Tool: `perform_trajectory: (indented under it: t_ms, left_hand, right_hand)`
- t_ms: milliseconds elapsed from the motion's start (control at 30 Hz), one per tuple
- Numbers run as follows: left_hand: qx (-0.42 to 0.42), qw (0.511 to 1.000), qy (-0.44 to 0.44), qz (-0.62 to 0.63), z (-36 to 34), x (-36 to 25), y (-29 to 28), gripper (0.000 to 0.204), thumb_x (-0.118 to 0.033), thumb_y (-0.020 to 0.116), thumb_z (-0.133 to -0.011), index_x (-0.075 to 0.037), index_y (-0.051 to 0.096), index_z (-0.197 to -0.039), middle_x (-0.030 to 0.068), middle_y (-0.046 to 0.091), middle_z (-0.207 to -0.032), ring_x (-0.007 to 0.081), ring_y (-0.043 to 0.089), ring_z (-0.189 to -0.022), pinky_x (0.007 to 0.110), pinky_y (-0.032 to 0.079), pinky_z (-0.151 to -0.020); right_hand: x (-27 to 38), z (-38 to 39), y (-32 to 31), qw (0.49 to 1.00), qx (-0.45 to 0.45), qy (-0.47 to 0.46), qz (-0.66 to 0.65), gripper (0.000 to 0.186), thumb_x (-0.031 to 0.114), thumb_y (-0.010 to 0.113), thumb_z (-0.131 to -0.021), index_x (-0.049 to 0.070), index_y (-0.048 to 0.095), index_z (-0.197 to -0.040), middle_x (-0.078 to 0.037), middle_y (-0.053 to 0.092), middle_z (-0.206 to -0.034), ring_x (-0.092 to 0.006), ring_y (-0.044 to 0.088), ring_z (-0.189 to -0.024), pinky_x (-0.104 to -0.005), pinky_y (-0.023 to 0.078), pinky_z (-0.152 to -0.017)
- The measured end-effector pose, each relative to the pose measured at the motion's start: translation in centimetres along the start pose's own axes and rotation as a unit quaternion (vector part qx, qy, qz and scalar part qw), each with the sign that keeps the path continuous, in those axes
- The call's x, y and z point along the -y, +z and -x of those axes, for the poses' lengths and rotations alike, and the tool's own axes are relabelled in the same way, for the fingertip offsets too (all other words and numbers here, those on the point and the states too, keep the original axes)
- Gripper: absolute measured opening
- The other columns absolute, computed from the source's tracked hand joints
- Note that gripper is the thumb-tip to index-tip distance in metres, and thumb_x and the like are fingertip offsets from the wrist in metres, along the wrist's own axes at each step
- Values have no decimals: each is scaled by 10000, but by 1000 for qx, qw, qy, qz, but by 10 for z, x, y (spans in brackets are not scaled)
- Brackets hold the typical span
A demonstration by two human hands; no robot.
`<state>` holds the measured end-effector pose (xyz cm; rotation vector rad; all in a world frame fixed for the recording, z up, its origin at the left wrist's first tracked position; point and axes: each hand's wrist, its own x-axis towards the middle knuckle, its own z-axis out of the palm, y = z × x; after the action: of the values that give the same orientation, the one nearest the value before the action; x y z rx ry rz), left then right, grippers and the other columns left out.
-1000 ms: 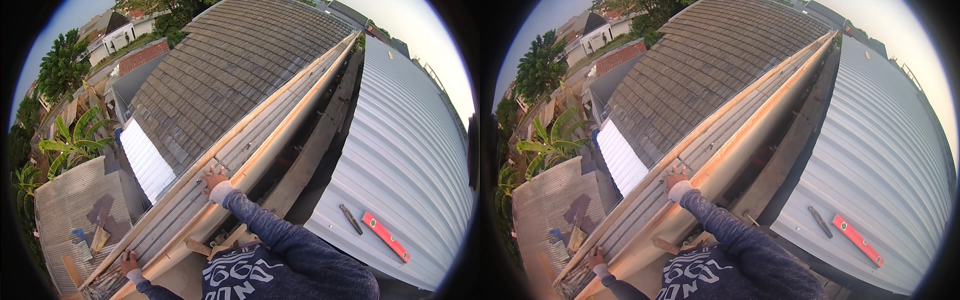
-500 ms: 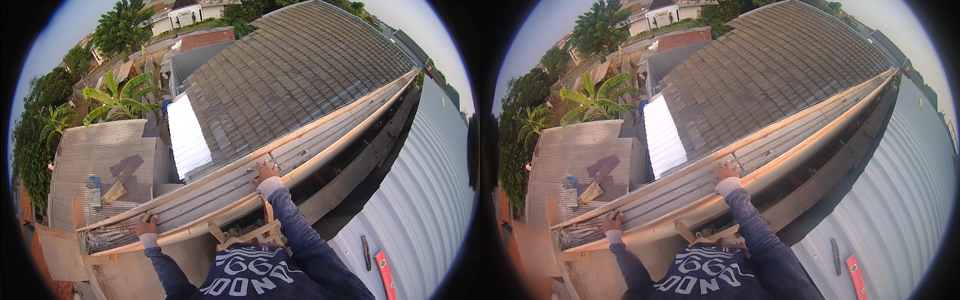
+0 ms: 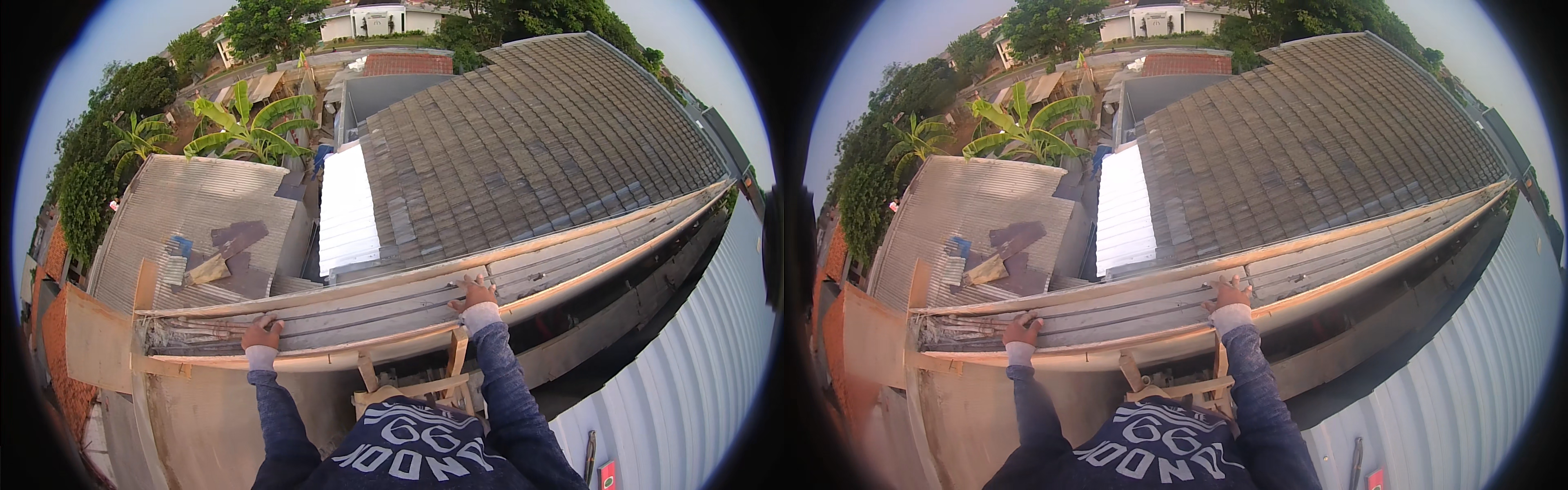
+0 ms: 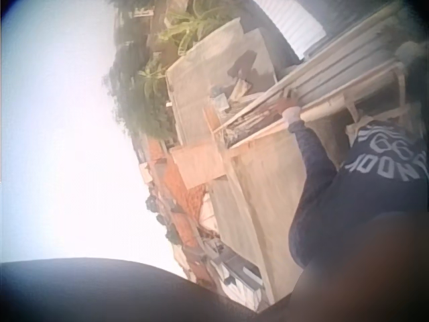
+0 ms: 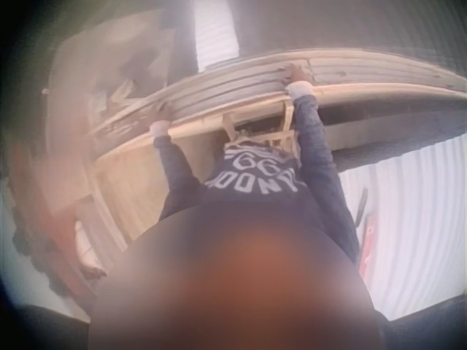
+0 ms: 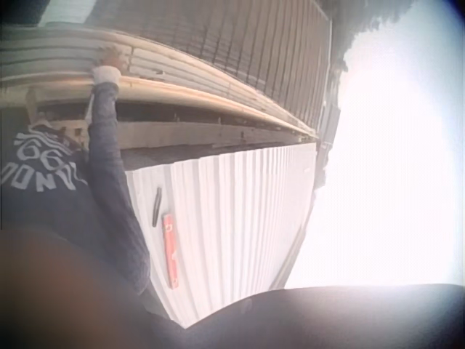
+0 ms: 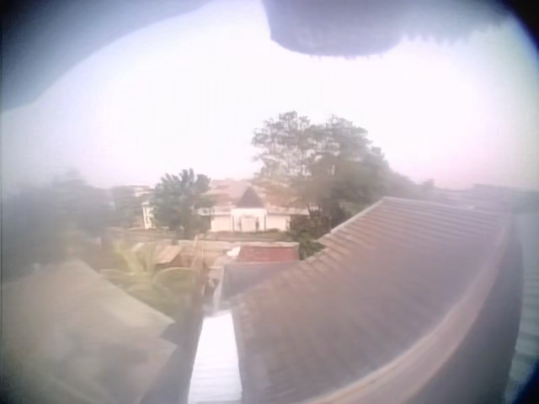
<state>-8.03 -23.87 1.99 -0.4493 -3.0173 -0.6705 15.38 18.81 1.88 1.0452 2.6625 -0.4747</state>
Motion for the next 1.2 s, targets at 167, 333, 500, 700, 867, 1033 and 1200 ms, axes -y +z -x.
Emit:
perform_trajectory:
  t_ms: [167, 333, 500, 700, 867, 1033, 1200]
  left_hand:
    - [1, 1000, -6, -18, 0, -10, -3, 328, -381, 696, -766, -191, 721, -1032, 59, 678, -1083, 271, 644, -976, 384, 493, -851]
    - [14, 1000, -17, -12, 3, -14, -7, 346, -414, 690, -776, -202, 717, -1049, 62, 664, -1129, 279, 640, -991, 395, 491, -860]
    - [33, 998, -38, -27, 2, -17, -9, 355, -424, 689, -782, -194, 714, -1051, 74, 662, -1126, 295, 634, -1004, 401, 492, -861]
    - [2, 1000, -14, -1, 6, -5, -6, 347, -408, 689, -783, -182, 715, -1044, 71, 657, -1141, 299, 625, -1029, 393, 490, -876]
    - [13, 999, -48, -12, 3, -9, -4, 366, -441, 664, -789, -186, 715, -1047, 80, 650, -1139, 301, 620, -1032, 402, 485, -882]
    - [14, 999, -39, -14, 6, -6, -3, 380, -454, 651, -789, -193, 710, -1058, 84, 651, -1114, 304, 622, -1017, 414, 488, -864]
    - [21, 998, -56, 6, 4, -1, 0, 369, -445, 659, -782, -196, 715, -1047, 79, 658, -1098, 304, 625, -1010, 409, 487, -863]
  right_hand:
    - [-6, -2, 2, 1000, -8, -2, -18, 644, 439, 743, -769, 280, 503, -1345, -23, 394, -1489, -271, 234, -1436, -591, 166, -1136]
    - [-7, -4, 5, 1000, -20, -4, -11, 632, 444, 747, -762, 275, 523, -1328, -10, 411, -1474, -270, 271, -1420, -590, 199, -1128]
    - [-7, -2, 2, 999, -31, -17, -4, 581, 425, 763, -748, 250, 581, -1271, -11, 462, -1421, -280, 314, -1393, -592, 234, -1116]
    - [-7, -4, 4, 999, -40, -30, -18, 602, 415, 782, -731, 253, 578, -1274, -12, 466, -1425, -289, 335, -1386, -579, 249, -1113]
    - [-13, -12, 5, 1000, -12, -15, -24, 626, 425, 783, -726, 254, 568, -1289, -5, 455, -1442, -293, 326, -1394, -561, 270, -1107]
    - [-9, -5, -3, 1000, -10, -1, -8, 621, 435, 777, -729, 251, 565, -1282, -27, 468, -1427, -301, 384, -1357, -521, 315, -1089]
    - [1, 0, -11, 1000, -11, 14, -11, 625, 451, 780, -720, 242, 571, -1271, -37, 473, -1423, -299, 404, -1342, -496, 333, -1081]
